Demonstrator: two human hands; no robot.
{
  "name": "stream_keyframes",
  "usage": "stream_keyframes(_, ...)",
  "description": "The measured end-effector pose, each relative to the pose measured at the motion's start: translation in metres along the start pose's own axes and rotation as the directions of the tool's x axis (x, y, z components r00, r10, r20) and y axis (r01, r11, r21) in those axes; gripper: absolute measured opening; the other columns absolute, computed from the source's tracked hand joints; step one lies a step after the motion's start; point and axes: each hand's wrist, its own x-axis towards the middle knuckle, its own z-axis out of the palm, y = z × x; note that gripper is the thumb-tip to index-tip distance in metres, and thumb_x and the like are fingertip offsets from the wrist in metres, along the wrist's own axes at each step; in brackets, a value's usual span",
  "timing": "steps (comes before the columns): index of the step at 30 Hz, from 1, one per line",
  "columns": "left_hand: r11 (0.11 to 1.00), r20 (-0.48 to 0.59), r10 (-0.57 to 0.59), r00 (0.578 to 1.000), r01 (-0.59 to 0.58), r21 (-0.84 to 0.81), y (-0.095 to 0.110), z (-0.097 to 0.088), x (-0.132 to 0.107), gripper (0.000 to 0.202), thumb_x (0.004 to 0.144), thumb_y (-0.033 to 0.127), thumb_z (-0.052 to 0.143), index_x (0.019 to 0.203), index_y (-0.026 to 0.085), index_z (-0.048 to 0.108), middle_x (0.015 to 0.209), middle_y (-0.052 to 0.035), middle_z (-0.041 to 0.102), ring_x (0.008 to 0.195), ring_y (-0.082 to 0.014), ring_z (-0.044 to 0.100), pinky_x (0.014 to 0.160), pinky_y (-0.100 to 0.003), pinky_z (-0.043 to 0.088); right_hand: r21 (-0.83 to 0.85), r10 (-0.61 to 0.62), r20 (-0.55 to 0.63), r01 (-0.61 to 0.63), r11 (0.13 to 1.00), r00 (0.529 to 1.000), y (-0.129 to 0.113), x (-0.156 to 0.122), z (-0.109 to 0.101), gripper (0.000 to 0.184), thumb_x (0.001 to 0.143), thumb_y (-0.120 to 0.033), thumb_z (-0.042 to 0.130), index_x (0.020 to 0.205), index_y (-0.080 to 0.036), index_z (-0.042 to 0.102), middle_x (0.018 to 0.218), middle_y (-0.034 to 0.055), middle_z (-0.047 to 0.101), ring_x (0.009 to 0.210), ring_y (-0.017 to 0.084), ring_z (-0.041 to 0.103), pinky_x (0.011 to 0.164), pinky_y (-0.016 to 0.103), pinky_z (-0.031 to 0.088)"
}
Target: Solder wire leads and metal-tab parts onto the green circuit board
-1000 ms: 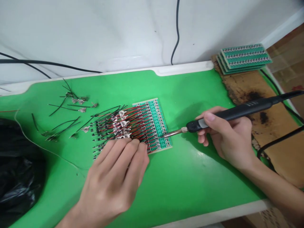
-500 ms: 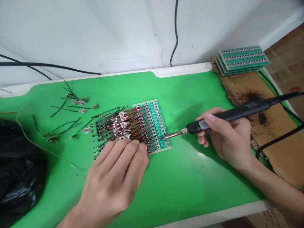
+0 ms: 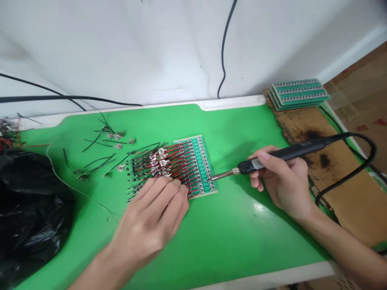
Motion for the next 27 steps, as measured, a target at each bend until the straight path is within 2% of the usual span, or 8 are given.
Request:
stream_keyframes(7, 1.000, -0.037, 0.011, 0.999, -0.010, 0.020, 0.001, 0.004, -0.002, 0.019, 0.097, 0.004, 0.079, 0.113, 0.010, 0.070, 0.098, -0.0078, 0.080, 0.090, -0.0209, 0.075, 0.087, -0.039, 0.064, 0.035, 0.024, -0.014, -0.023, 0.999, 1.000, -0.001, 0.002, 0.002, 0.040, 0.076, -0.052, 0.101, 0.074, -0.018, 0.079, 0.054, 0.0003, 0.066, 0.038, 0.014, 0.060, 0.031, 0.020, 0.043)
stream_keyframes(12, 0.998, 0.001, 0.012, 1.000, -0.012, 0.059, 0.004, 0.006, 0.002, 0.009, 0.101, 0.007, 0.074, 0.108, 0.012, 0.071, 0.097, -0.0082, 0.080, 0.088, -0.0213, 0.074, 0.083, -0.039, 0.063, 0.061, 0.027, -0.016, -0.026, 0.998, 1.000, 0.002, 0.004, -0.003, 0.040, 0.079, -0.052, 0.099, 0.075, -0.018, 0.079, 0.056, 0.0005, 0.066, 0.040, 0.013, 0.060, 0.033, 0.020, 0.044)
stream_keyframes(15, 0.998, 0.056, -0.005, 0.998, 0.002, 0.068, 0.003, -0.018, 0.001, 0.011, 0.105, 0.010, 0.069, 0.115, 0.012, 0.071, 0.109, -0.0109, 0.082, 0.099, -0.0236, 0.077, 0.090, -0.041, 0.064, 0.075, 0.051, -0.014, -0.050, 0.996, 0.999, 0.002, 0.004, -0.006, 0.040, 0.078, -0.052, 0.100, 0.074, -0.018, 0.079, 0.056, 0.0008, 0.066, 0.041, 0.014, 0.060, 0.033, 0.020, 0.043)
stream_keyframes(17, 0.992, 0.070, -0.125, 0.990, 0.123, 0.030, -0.001, -0.045, -0.006, 0.022, 0.107, 0.015, 0.068, 0.129, 0.012, 0.070, 0.121, -0.0118, 0.081, 0.110, -0.0239, 0.077, 0.099, -0.041, 0.064, 0.082, 0.066, -0.012, -0.065, 0.995, 0.998, 0.002, 0.003, -0.008, 0.040, 0.077, -0.052, 0.102, 0.074, -0.018, 0.080, 0.056, 0.0008, 0.066, 0.041, 0.013, 0.060, 0.034, 0.020, 0.042)
stream_keyframes(19, 0.968, 0.087, -0.252, 0.964, 0.252, 0.005, -0.010, -0.073, -0.020, 0.024, 0.112, 0.025, 0.066, 0.134, 0.017, 0.071, 0.123, -0.0102, 0.079, 0.108, -0.0222, 0.076, 0.095, -0.036, 0.065, 0.084, 0.084, -0.012, -0.082, 0.993, 0.996, 0.002, 0.002, -0.008, 0.040, 0.075, -0.051, 0.103, 0.075, -0.018, 0.081, 0.056, 0.0007, 0.066, 0.042, 0.013, 0.059, 0.034, 0.019, 0.042)
stream_keyframes(21, 0.961, 0.118, -0.274, 0.954, 0.276, -0.001, -0.020, -0.094, -0.038, 0.015, 0.113, 0.027, 0.064, 0.120, 0.022, 0.075, 0.115, -0.0065, 0.078, 0.099, -0.0196, 0.076, 0.083, -0.030, 0.065, 0.081, 0.098, -0.012, -0.097, 0.992, 0.995, 0.002, 0.001, -0.007, 0.041, 0.071, -0.051, 0.105, 0.075, -0.018, 0.081, 0.056, 0.0008, 0.066, 0.042, 0.013, 0.059, 0.034, 0.019, 0.042)
stream_keyframes(23, 0.963, 0.172, -0.263, 0.949, 0.268, -0.007, -0.031, -0.101, -0.056, 0.013, 0.112, 0.023, 0.064, 0.115, 0.025, 0.076, 0.109, -0.0037, 0.078, 0.094, -0.0172, 0.076, 0.078, -0.026, 0.065, 0.077, 0.102, -0.011, -0.101, 0.992, 0.995, 0.002, 0.000, -0.006, 0.042, 0.069, -0.052, 0.106, 0.074, -0.018, 0.081, 0.055, 0.0011, 0.066, 0.042, 0.013, 0.059, 0.034, 0.019, 0.041)
stream_keyframes(27, 0.961, 0.271, -0.223, 0.936, 0.258, -0.101, -0.045, -0.089, -0.076, 0.024, 0.109, 0.008, 0.059, 0.112, 0.024, 0.075, 0.108, -0.0043, 0.078, 0.096, -0.0151, 0.076, 0.080, -0.024, 0.064, 0.073, 0.077, 0.014, -0.078, 0.994, 0.997, 0.000, -0.003, -0.005, 0.041, 0.072, -0.053, 0.104, 0.074, -0.019, 0.082, 0.055, 0.0011, 0.066, 0.040, 0.013, 0.059, 0.033, 0.020, 0.041)
